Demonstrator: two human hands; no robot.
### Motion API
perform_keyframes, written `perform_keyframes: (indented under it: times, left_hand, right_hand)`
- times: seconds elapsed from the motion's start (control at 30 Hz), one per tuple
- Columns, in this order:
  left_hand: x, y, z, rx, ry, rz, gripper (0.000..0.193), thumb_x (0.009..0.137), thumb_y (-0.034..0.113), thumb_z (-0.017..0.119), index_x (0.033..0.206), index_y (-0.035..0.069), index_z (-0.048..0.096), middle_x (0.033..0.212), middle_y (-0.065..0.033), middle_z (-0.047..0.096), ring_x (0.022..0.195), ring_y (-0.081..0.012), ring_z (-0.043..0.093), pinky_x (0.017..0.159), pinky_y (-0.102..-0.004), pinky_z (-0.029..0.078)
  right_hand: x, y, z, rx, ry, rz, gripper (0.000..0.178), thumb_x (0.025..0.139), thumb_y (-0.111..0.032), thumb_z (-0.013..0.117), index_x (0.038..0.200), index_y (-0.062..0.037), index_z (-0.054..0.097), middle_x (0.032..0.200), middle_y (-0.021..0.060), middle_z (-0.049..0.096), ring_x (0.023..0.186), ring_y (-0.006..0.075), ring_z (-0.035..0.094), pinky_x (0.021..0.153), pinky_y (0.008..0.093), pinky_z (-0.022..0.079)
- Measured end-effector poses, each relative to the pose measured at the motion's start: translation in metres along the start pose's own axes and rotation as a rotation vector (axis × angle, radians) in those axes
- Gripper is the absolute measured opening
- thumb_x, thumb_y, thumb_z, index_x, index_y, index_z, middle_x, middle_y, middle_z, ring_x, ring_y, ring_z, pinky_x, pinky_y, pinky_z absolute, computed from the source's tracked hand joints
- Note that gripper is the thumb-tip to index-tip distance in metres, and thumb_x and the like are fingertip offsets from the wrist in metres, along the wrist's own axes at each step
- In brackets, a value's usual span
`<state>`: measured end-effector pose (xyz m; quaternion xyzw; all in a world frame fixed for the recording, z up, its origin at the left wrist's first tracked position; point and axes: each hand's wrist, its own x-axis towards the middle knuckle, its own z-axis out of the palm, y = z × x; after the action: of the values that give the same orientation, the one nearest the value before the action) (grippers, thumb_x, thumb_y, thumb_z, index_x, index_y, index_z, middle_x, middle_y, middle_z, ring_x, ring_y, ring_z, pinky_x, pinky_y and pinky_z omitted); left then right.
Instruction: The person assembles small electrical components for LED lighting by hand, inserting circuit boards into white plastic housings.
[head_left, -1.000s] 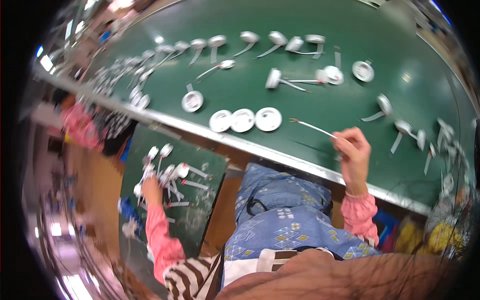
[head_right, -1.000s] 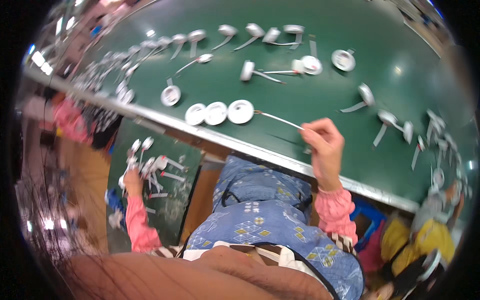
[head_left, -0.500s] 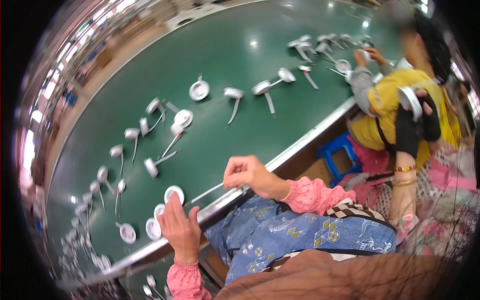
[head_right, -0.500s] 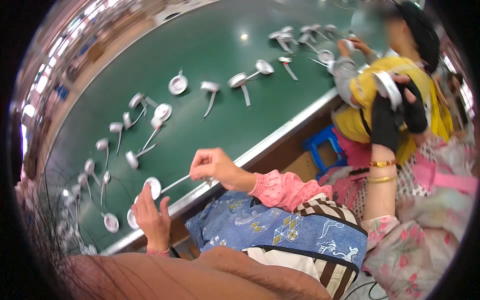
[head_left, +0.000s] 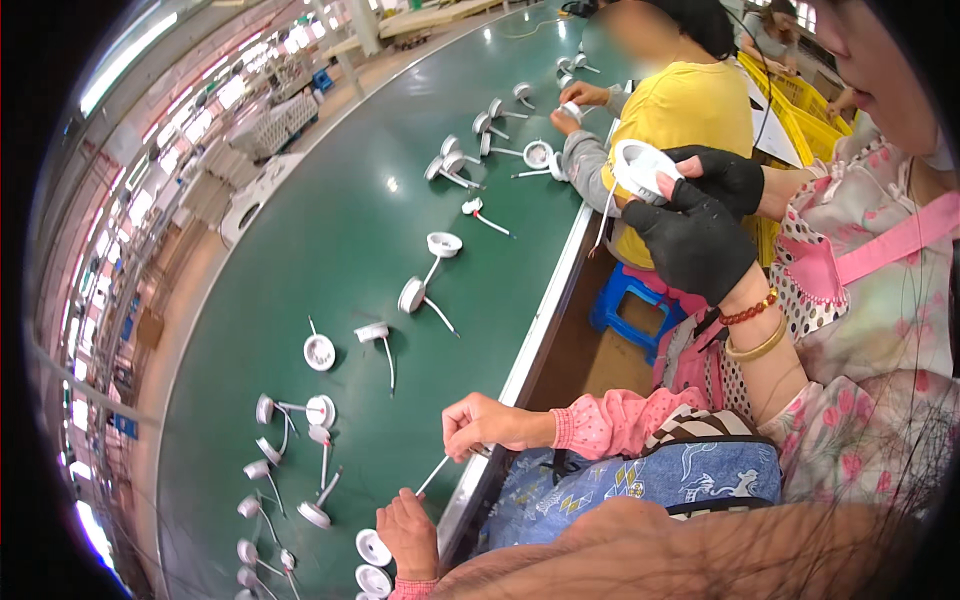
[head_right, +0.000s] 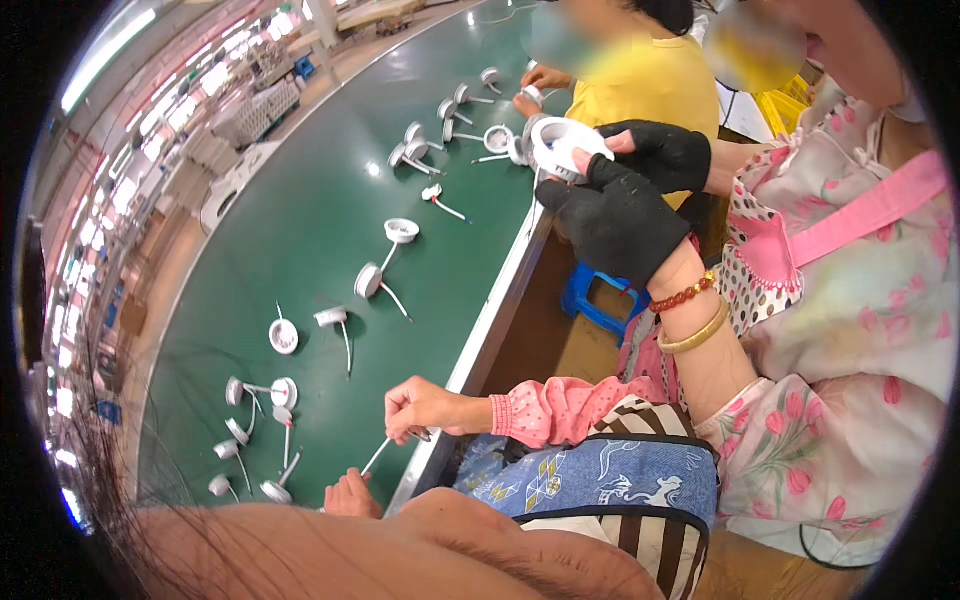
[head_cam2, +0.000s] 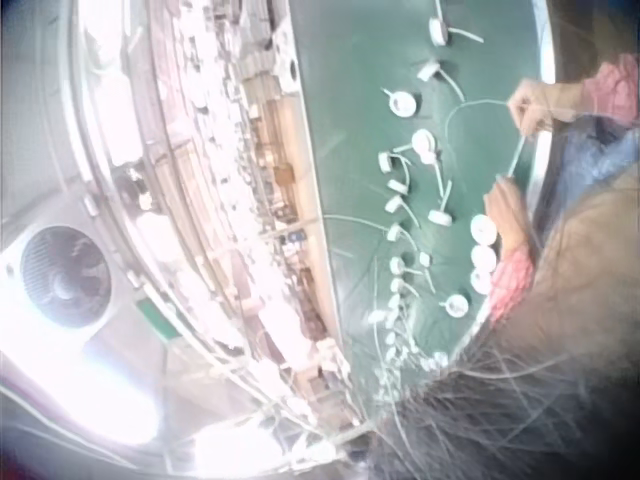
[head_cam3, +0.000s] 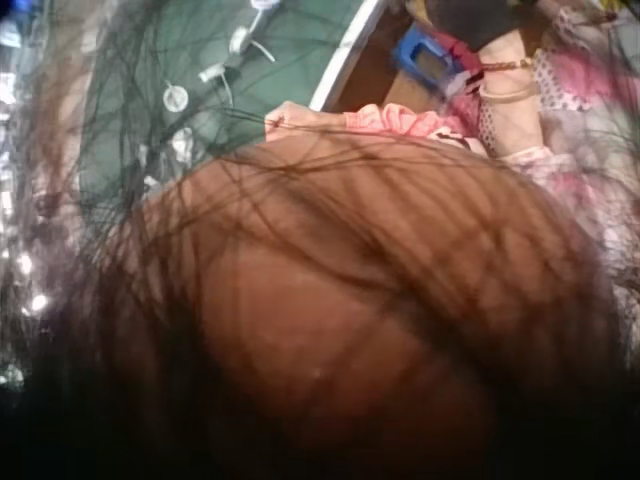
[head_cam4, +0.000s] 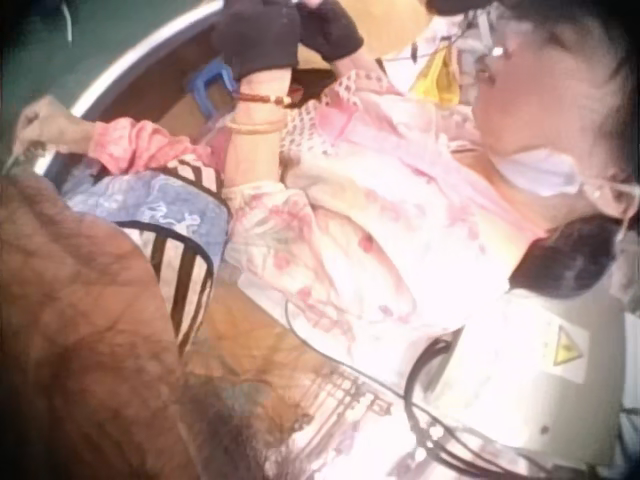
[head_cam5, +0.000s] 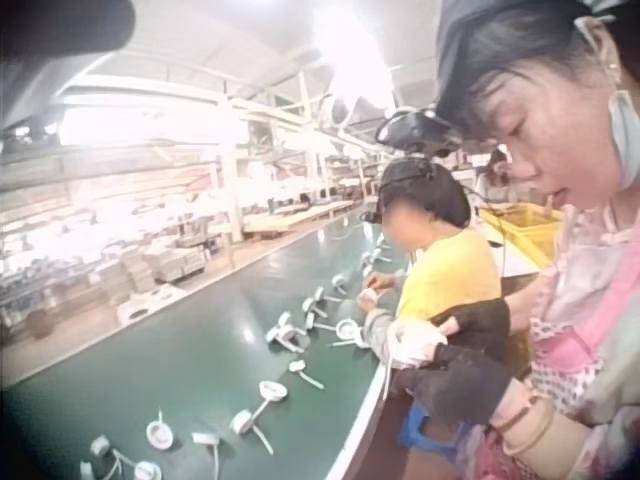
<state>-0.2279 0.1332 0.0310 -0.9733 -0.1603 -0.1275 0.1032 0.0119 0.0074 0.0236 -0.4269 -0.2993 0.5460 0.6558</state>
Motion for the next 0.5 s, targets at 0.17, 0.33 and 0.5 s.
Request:
perform_keyframes:
  times: [0.17,0.33,0.5]
  left_hand:
    - [0.040,-0.005,0.032,0.121,0.048,0.058,0.018,0.093,0.018,0.064,0.101,0.002,0.059,0.073,-0.0066,0.057,0.067,-0.0260,0.060,0.065,-0.0388,0.044]
    - [0.060,-0.020,0.065,-0.008,-0.037,0.065,0.013,0.093,0.018,0.063,0.096,0.006,0.058,0.070,-0.0067,0.060,0.066,-0.0275,0.062,0.064,-0.0409,0.043]
    - [0.073,-0.023,0.079,-0.002,-0.041,0.106,0.012,0.093,0.016,0.062,0.092,0.006,0.056,0.070,-0.0065,0.059,0.066,-0.0273,0.061,0.065,-0.0402,0.042]
  right_hand:
    - [0.002,-0.002,-0.008,0.017,0.082,-0.004,0.011,0.084,-0.009,0.072,0.081,-0.0006,0.067,0.074,0.0109,0.071,0.056,0.0083,0.058,0.050,0.0229,0.042]
    - [0.002,-0.006,-0.018,-0.115,0.153,-0.131,0.010,0.083,-0.008,0.073,0.082,-0.0022,0.066,0.073,0.0058,0.069,0.056,0.0056,0.055,0.048,0.0224,0.040]
    - [0.010,0.000,-0.033,-0.220,0.184,-0.187,0.011,0.084,-0.008,0.073,0.081,-0.0014,0.064,0.071,0.0023,0.065,0.058,0.0050,0.054,0.049,0.0230,0.040]
